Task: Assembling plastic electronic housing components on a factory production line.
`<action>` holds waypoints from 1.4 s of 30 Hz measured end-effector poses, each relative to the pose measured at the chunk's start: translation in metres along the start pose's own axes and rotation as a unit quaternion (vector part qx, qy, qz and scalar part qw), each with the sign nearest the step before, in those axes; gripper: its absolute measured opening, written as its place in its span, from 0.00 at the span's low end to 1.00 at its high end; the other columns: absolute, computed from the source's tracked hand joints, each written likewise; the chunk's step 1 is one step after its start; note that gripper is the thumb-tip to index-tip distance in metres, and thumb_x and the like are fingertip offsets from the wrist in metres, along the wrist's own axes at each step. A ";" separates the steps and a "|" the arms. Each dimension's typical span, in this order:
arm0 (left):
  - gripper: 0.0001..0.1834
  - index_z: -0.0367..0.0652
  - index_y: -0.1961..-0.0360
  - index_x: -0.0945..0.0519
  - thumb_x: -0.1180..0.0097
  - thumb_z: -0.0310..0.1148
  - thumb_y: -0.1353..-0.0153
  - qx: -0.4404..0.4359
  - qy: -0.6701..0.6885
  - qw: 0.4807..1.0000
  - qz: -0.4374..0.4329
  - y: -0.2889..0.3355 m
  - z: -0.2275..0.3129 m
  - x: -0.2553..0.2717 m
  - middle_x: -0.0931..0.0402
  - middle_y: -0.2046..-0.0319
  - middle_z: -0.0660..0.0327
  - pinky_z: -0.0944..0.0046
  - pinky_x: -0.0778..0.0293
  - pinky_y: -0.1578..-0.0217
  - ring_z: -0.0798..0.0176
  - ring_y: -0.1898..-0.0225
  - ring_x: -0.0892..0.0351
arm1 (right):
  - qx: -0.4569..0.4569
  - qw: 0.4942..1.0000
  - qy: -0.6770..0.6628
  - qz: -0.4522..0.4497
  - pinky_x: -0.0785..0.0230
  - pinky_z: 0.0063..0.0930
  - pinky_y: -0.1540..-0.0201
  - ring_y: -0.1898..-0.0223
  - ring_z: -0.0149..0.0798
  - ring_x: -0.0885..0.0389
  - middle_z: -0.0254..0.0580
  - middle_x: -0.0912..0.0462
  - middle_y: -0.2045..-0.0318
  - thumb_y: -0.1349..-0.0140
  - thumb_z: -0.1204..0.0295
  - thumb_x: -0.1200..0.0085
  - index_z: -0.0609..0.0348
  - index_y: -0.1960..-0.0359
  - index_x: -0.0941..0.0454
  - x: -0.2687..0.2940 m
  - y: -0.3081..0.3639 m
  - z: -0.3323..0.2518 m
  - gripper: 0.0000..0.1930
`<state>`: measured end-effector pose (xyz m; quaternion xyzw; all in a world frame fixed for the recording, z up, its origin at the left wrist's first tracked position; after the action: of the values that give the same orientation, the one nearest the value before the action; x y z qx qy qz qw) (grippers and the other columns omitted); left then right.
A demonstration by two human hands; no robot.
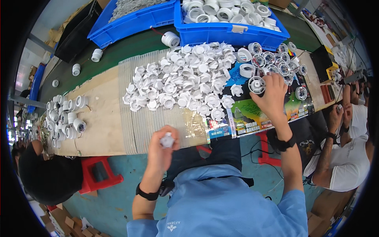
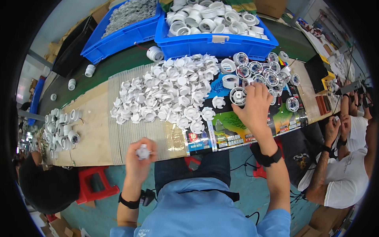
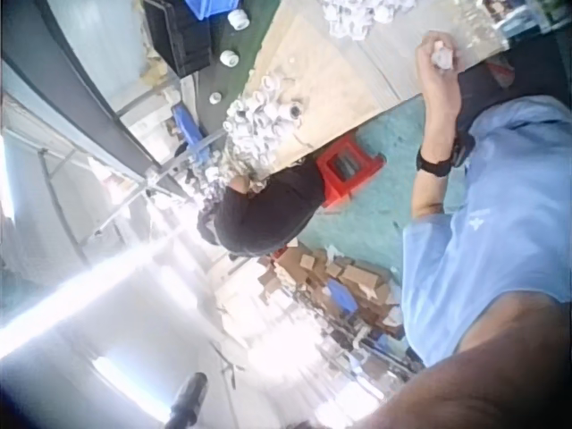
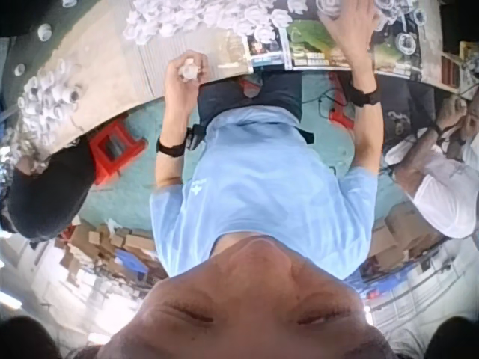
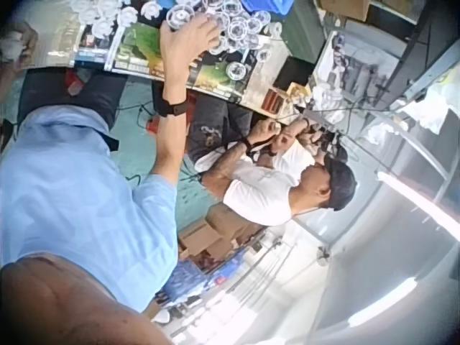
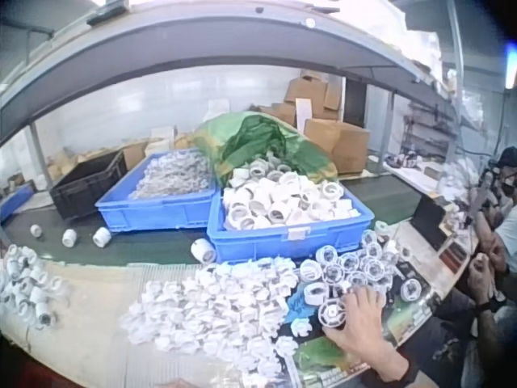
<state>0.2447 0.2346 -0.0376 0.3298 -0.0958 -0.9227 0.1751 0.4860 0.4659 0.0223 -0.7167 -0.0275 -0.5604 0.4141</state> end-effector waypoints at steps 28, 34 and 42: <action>0.25 0.30 0.40 0.34 0.66 0.33 0.33 0.110 0.049 0.992 -0.038 -0.003 -0.029 -0.086 0.33 0.40 0.47 0.56 0.37 0.39 0.54 0.38 0.34 | 0.076 0.842 -0.491 -0.213 0.29 0.43 0.51 0.52 0.57 0.24 0.58 0.25 0.52 0.50 0.63 0.33 0.68 0.41 0.36 0.054 0.062 -0.139 0.38; 0.25 0.32 0.39 0.35 0.68 0.35 0.31 0.116 0.034 0.992 -0.037 0.001 -0.031 -0.086 0.34 0.39 0.48 0.57 0.39 0.37 0.54 0.37 0.36 | 0.107 0.846 -0.476 -0.217 0.29 0.44 0.54 0.55 0.58 0.24 0.61 0.26 0.53 0.51 0.63 0.33 0.70 0.42 0.37 0.055 0.064 -0.144 0.38; 0.26 0.38 0.37 0.37 0.71 0.41 0.30 0.110 0.025 0.993 -0.026 0.013 -0.032 -0.092 0.37 0.37 0.52 0.58 0.40 0.37 0.54 0.36 0.37 | 0.215 0.888 -0.367 -0.172 0.25 0.41 0.53 0.53 0.57 0.22 0.63 0.27 0.52 0.52 0.65 0.32 0.77 0.47 0.34 0.073 0.059 -0.157 0.36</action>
<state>0.3352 0.2562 -0.0056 0.3723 -0.1836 -0.9024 0.1156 0.4198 0.2984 0.0538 -0.7487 -0.4204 -0.2999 0.4157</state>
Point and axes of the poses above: each hand's wrist, its own y-axis away from the middle knuckle, its own x-axis out of the back of the hand, z = x × y, the point moved 6 cm from there along -y, towards the middle knuckle
